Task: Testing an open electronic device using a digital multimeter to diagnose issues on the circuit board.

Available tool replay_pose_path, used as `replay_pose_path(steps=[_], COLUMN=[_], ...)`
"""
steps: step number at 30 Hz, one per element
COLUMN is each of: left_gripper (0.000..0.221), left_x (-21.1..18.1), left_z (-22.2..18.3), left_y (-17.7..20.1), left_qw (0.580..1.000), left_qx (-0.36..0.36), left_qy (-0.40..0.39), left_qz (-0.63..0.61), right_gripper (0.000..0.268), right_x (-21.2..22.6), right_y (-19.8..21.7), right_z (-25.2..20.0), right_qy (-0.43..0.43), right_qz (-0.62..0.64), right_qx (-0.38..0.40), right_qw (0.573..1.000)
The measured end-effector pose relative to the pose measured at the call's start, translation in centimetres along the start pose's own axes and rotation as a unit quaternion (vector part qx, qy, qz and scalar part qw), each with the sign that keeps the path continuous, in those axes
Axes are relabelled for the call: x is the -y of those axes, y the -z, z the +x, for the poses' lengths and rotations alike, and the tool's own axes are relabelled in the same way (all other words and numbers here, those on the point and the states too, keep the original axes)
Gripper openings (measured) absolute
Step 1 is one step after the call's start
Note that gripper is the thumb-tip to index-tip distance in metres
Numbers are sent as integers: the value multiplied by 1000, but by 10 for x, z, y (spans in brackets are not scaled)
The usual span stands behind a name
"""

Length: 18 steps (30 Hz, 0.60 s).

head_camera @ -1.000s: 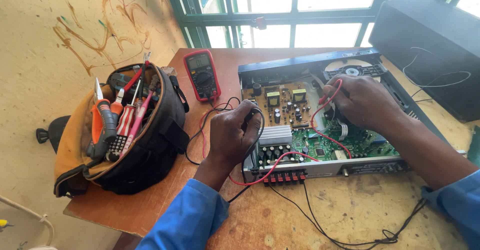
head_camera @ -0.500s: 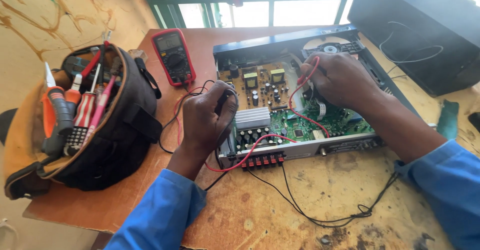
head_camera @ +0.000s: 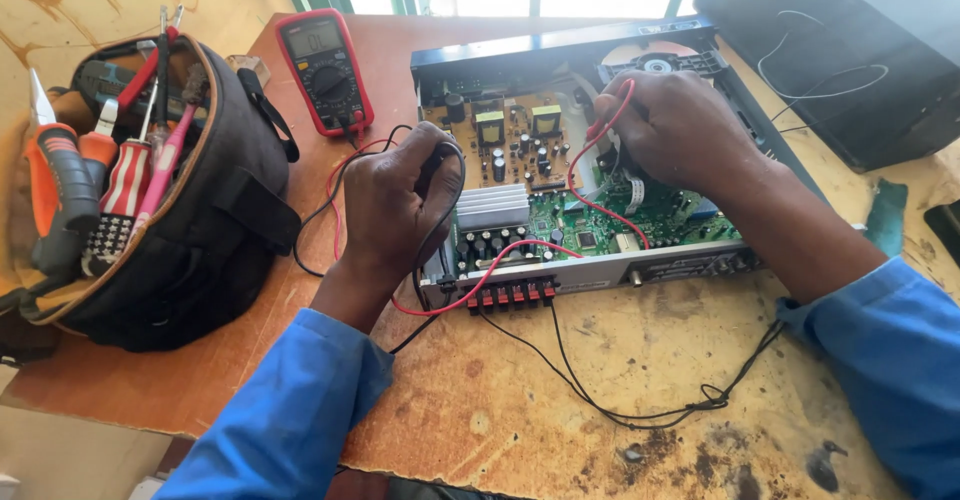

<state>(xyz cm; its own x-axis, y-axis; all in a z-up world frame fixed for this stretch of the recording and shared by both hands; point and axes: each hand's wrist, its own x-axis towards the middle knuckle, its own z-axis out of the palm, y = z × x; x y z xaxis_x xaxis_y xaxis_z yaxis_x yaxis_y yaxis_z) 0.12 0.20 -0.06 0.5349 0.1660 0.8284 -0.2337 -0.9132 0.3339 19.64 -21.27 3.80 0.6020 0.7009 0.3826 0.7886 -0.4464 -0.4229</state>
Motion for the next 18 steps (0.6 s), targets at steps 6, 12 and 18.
replay_pose_path(steps=[6, 12, 18], left_gripper=[8, 10, 7], left_x=[-5, -3, -3], left_z=[-1, -1, -1], left_y=[2, 1, 1], left_qw=[998, 998, 998], left_qx=[37, 31, 35], left_qy=[-13, -24, -18], left_qz=[56, 59, 58], right_gripper=[36, 33, 35], right_x=[9, 9, 8], right_y=[6, 5, 5], right_z=[1, 0, 1], right_qy=[5, -6, -27], right_qz=[-32, -25, -54], right_qx=[50, 44, 45], right_qw=[998, 999, 997])
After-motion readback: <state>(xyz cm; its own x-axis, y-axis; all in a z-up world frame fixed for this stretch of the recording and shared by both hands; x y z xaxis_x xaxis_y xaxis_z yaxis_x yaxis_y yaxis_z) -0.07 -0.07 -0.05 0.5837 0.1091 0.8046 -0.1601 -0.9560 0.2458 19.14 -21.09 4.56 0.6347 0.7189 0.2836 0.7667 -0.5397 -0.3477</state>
